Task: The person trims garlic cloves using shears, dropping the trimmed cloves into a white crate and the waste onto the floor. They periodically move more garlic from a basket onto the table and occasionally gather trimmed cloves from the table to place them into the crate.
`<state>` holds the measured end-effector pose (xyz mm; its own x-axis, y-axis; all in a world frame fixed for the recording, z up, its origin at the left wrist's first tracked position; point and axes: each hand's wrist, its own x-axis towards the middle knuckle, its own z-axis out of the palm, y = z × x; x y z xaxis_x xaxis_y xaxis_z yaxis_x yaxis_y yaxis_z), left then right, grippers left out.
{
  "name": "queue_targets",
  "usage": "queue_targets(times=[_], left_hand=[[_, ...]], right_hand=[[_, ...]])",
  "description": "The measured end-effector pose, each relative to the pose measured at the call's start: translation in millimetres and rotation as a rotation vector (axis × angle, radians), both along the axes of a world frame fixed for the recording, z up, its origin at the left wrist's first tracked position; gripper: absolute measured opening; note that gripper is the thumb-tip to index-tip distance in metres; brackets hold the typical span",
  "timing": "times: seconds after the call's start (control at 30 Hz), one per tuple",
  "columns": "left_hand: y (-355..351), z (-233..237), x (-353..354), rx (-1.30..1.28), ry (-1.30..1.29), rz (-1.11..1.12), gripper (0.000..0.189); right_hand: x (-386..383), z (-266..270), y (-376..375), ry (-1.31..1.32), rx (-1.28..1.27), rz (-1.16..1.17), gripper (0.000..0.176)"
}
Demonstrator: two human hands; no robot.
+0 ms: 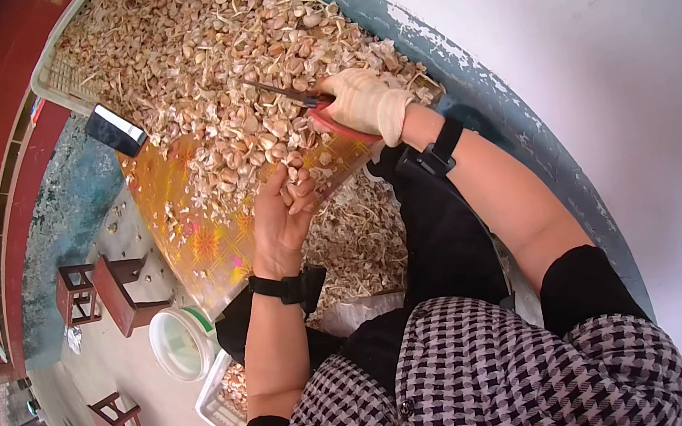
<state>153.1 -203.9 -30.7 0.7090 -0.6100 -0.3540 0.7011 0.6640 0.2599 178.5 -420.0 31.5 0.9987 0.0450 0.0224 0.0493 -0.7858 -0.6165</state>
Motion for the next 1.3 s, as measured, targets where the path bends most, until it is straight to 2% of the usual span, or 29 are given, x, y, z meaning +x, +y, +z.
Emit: queue_targets(times=[0.03, 0.1, 0.17, 0.2, 0.3, 0.47, 0.53, 0.57, 0.6, 0.63, 0.7, 0.73, 0.83, 0.87, 0.9, 0.97, 1.07, 1.17, 1.3], left_hand=[[2, 0, -3, 0.002, -0.028, -0.011, 0.024], [8, -6, -7, -0.006, -0.046, -0.026, 0.025], [14, -11, -12, -0.016, -0.068, -0.025, 0.025], [18, 2, -19, -0.05, -0.025, -0.014, 0.023], [30, 19, -32, 0.068, 0.0, 0.046, 0.027], [27, 46, -63, 0.335, 0.044, 0.128, 0.023], [35, -15, -59, 0.656, -0.458, 0.119, 0.02], [37, -15, -62, 0.667, -0.501, 0.117, 0.019], [40, -14, -66, 0.678, -0.544, 0.117, 0.018], [38, 28, -78, 0.542, -0.377, 0.115, 0.018], [41, 46, -87, 0.35, -0.218, 0.108, 0.014], [47, 36, -84, 0.295, -0.226, 0.104, 0.012], [49, 46, -84, 0.317, -0.228, 0.24, 0.013], [49, 53, -85, 0.354, -0.222, 0.312, 0.014], [53, 56, -86, 0.354, -0.239, 0.331, 0.014], [59, 60, -90, 0.355, -0.269, 0.365, 0.013], [60, 64, -98, 0.362, -0.298, 0.379, 0.012], [57, 73, -106, 0.387, -0.258, 0.413, 0.011], [61, 75, -113, 0.437, -0.318, 0.421, 0.01]], right_hand=[[-17, 30, 19, 0.023, -0.063, 0.014, 0.037], [-23, 22, 38, -0.028, -0.012, 0.16, 0.042], [-39, 30, 63, 0.048, 0.094, 0.22, 0.04], [-45, 30, 70, 0.065, 0.188, 0.212, 0.037], [-61, 41, 75, -0.161, 0.11, 0.154, 0.033], [-76, 32, 90, 0.024, -0.108, 0.27, 0.034], [-76, 25, 89, -0.043, -0.092, 0.332, 0.031], [-75, 25, 90, -0.078, -0.083, 0.368, 0.03], [-76, 34, 89, 0.003, 0.002, 0.38, 0.032], [-75, 36, 89, -0.031, 0.013, 0.396, 0.033], [-72, 38, 89, -0.096, 0.036, 0.424, 0.035], [-73, 40, 90, -0.122, -0.001, 0.441, 0.036], [-90, 52, 90, -0.195, 0.044, 0.263, 0.034], [-102, 59, 90, -0.111, -0.019, 0.128, 0.036], [-118, 66, 89, -0.156, -0.031, 0.094, 0.041], [-143, 65, 87, -0.056, -0.182, 0.077, 0.045], [-165, 46, 85, -0.251, -0.319, 0.11, 0.046], [-174, 53, 91, -0.078, -0.329, 0.093, 0.052], [-178, 53, 93, -0.046, -0.336, 0.129, 0.046]])
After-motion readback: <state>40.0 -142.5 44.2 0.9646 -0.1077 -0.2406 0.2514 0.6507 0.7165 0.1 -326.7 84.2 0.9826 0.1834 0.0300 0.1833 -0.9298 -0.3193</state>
